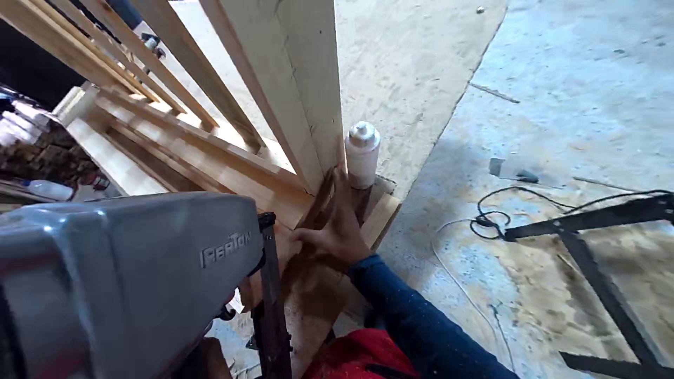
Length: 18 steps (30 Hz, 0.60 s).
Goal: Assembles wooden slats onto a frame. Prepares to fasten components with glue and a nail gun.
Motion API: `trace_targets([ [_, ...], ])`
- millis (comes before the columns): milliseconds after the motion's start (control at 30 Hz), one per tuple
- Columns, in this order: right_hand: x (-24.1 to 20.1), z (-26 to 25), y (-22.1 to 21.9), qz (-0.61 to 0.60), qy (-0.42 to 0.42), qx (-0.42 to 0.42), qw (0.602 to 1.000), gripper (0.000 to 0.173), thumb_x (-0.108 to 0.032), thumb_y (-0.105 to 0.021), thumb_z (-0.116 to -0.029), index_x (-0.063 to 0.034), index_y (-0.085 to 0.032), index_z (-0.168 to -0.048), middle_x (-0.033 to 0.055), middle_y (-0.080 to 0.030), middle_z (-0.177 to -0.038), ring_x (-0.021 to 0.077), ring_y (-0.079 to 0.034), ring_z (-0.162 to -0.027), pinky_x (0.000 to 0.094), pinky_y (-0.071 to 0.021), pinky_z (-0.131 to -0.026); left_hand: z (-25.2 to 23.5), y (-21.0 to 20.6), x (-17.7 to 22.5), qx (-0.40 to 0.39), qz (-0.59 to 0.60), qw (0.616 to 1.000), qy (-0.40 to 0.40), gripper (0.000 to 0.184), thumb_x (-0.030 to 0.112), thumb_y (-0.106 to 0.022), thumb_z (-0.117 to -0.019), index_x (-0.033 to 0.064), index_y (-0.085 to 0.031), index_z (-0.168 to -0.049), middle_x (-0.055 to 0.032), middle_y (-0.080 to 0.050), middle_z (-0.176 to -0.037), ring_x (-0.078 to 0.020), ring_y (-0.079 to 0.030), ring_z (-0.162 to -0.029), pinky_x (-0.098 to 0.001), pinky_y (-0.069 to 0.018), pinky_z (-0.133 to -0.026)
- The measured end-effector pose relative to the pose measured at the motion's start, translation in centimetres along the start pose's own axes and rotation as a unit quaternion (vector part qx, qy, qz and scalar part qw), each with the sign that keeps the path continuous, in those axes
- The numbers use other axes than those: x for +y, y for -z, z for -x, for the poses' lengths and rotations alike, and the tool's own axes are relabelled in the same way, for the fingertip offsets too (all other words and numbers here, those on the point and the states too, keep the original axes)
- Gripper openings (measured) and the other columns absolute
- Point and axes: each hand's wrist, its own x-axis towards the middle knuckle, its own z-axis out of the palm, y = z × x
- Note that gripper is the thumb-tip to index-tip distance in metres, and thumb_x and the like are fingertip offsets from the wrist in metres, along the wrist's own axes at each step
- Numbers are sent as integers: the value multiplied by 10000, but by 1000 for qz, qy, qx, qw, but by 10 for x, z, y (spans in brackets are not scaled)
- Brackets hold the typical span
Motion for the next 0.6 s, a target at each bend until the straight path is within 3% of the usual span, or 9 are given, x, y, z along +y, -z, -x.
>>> trace_targets([
  [33, 1, 3, -5, 5, -2, 6, 1000, 1468, -721, -885, -552, 6, -180, -1614, 248, -184, -1674, 364, -177, -1565, 541, -245, -1265, 2, -2, 2, -8, -2, 1000, 21, 143, 208, -719, -896, 170, -706, -1033, 1, -748, -858, -130, -740, -762, -314, -636, -739],
  [100, 2, 3, -9, 11, 10, 26, 1000, 1422, -711, -891, -549, 13, -246, -1589, 270, -223, -1650, 372, -244, -1541, 520, -321, -1232, 5, 4, -5, -40, 4, 998, 40, 105, 200, -688, -941, 151, -714, -1031, -49, -749, -874, -188, -745, -781, -374, -638, -748],
  [200, 3, 1, -9, 12, 25, 38, 999, 1339, -656, -902, -550, 10, -323, -1557, 300, -265, -1620, 383, -284, -1521, 510, -338, -1221, -15, -12, -2, -49, -1, 995, 84, 66, 211, -695, -928, 225, -737, -977, -3, -745, -792, -153, -738, -719, -338, -642, -728],
  [300, 5, 1, -8, 17, 37, 35, 999, 1289, -598, -921, -543, -5, -356, -1539, 290, -274, -1624, 372, -274, -1532, 506, -326, -1230, -25, -21, -5, -38, 17, 994, 103, 118, 199, -728, -906, 207, -725, -1024, -45, -729, -773, -197, -728, -686, -380, -643, -708],
  [400, 5, 0, -4, 16, 37, 25, 999, 1286, -530, -931, -540, 1, -340, -1551, 289, -255, -1635, 382, -238, -1545, 512, -297, -1245, -34, -26, -8, -29, 17, 993, 113, 172, 228, -754, -892, 211, -710, -1058, -55, -720, -750, -208, -725, -654, -381, -647, -680],
  [567, 7, -1, -3, 21, 45, 26, 998, 1282, -439, -950, -540, 10, -314, -1559, 292, -292, -1615, 397, -286, -1523, 510, -341, -1226, -46, -23, -13, -39, 38, 990, 132, 190, 206, -747, -883, 170, -700, -1064, -86, -713, -739, -231, -722, -639, -397, -644, -663],
  [600, 7, -1, -2, 22, 47, 26, 998, 1276, -434, -947, -545, 12, -313, -1558, 286, -299, -1613, 393, -291, -1521, 511, -342, -1226, -49, -22, -13, -46, 43, 988, 140, 237, 201, -745, -886, 157, -688, -1112, -97, -713, -745, -237, -724, -641, -401, -646, -665],
])
